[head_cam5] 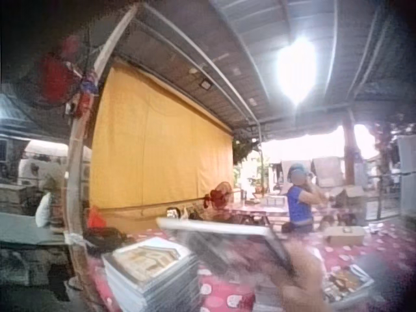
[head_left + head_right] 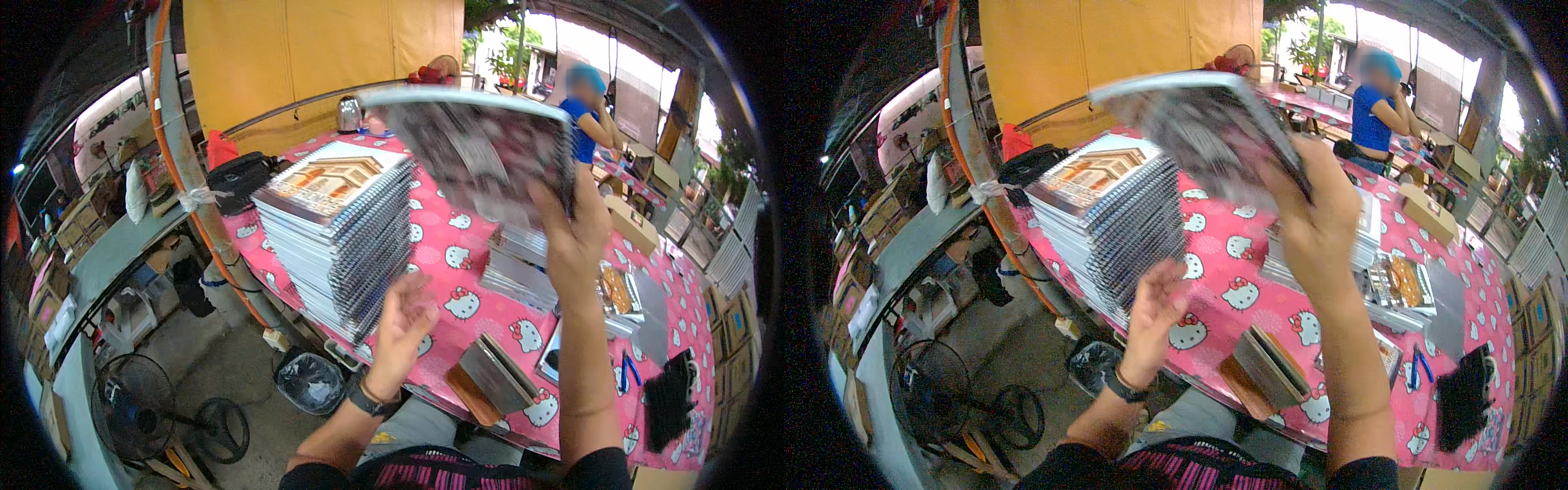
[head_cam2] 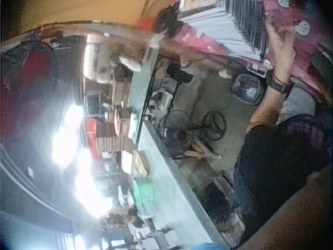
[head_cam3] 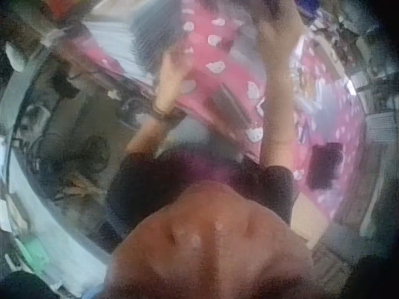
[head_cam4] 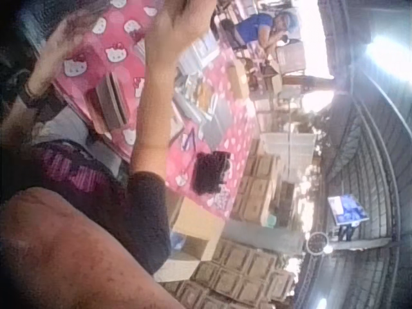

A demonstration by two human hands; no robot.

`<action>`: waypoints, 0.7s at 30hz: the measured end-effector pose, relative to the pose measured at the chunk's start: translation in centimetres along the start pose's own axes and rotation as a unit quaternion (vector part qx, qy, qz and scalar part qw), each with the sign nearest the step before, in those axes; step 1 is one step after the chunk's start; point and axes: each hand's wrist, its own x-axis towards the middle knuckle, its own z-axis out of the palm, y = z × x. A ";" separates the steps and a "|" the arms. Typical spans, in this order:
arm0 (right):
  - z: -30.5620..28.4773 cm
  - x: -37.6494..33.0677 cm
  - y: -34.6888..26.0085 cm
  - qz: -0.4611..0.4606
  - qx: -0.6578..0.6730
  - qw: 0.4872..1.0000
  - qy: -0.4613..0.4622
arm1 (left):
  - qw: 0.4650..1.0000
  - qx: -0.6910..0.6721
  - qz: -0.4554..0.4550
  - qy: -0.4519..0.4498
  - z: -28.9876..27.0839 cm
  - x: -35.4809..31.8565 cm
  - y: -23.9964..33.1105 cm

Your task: The person threads a plastic spiral through the punched holes of a notebook, twists the ends of the spiral to secure it, and then stacks the finished notebook onto a pile.

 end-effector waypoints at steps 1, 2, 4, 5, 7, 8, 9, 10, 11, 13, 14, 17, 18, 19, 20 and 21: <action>2.5 1.8 1.1 -0.074 0.009 0.996 0.042 | 0.999 -0.012 -0.033 -0.004 -0.3 -1.0 -0.2; 5.3 3.2 2.6 -0.147 0.019 0.986 0.082 | 0.997 -0.023 -0.067 -0.006 -0.7 -1.9 -0.4; 9.9 5.6 5.0 -0.274 0.018 0.961 0.033 | 0.997 -0.014 -0.075 -0.020 -1.5 -3.0 -1.2; 12.3 4.9 6.0 -0.241 0.051 0.968 -0.052 | 0.997 -0.007 -0.079 -0.026 -2.1 -3.3 -1.5; 15.8 3.1 7.9 -0.185 0.082 0.957 -0.207 | 0.997 -0.010 -0.068 -0.029 -3.0 -3.7 -1.6; 16.4 1.9 8.8 -0.162 0.078 0.944 -0.275 | 0.997 -0.014 -0.062 -0.034 -3.2 -3.7 -1.6; 16.2 1.7 8.2 -0.126 0.071 0.937 -0.317 | 0.998 -0.003 -0.065 -0.021 -3.5 -3.8 -1.3; 16.2 1.6 8.0 -0.142 0.074 0.936 -0.314 | 0.998 -0.008 -0.062 -0.017 -3.8 -3.7 -1.3; 16.1 1.6 7.9 -0.157 0.075 0.935 -0.311 | 0.998 -0.014 -0.060 -0.015 -4.0 -3.5 -1.5; 14.5 0.6 6.1 -0.153 0.028 0.938 -0.308 | 0.998 -0.014 -0.069 -0.005 -3.8 -3.4 -1.4; 13.5 -0.1 5.3 -0.145 0.042 0.941 -0.304 | 0.999 0.038 -0.030 0.001 -3.8 -3.3 -1.2; 9.0 -2.5 4.3 -0.117 0.060 0.941 -0.313 | 0.972 0.198 0.113 0.055 -4.0 -2.6 0.5; 5.5 -3.4 4.6 -0.100 0.040 0.938 -0.329 | 0.929 0.278 0.233 0.075 -3.8 -1.5 1.7; 2.5 -4.7 4.9 -0.052 0.026 0.938 -0.341 | 0.880 0.340 0.311 0.113 -4.3 -0.4 2.7; -0.5 -6.1 5.6 -0.003 0.011 0.936 -0.352 | 0.832 0.398 0.360 0.139 -4.8 1.0 3.9; -3.7 -7.6 6.4 0.047 0.012 0.935 -0.351 | 0.780 0.466 0.386 0.160 -4.6 2.6 5.6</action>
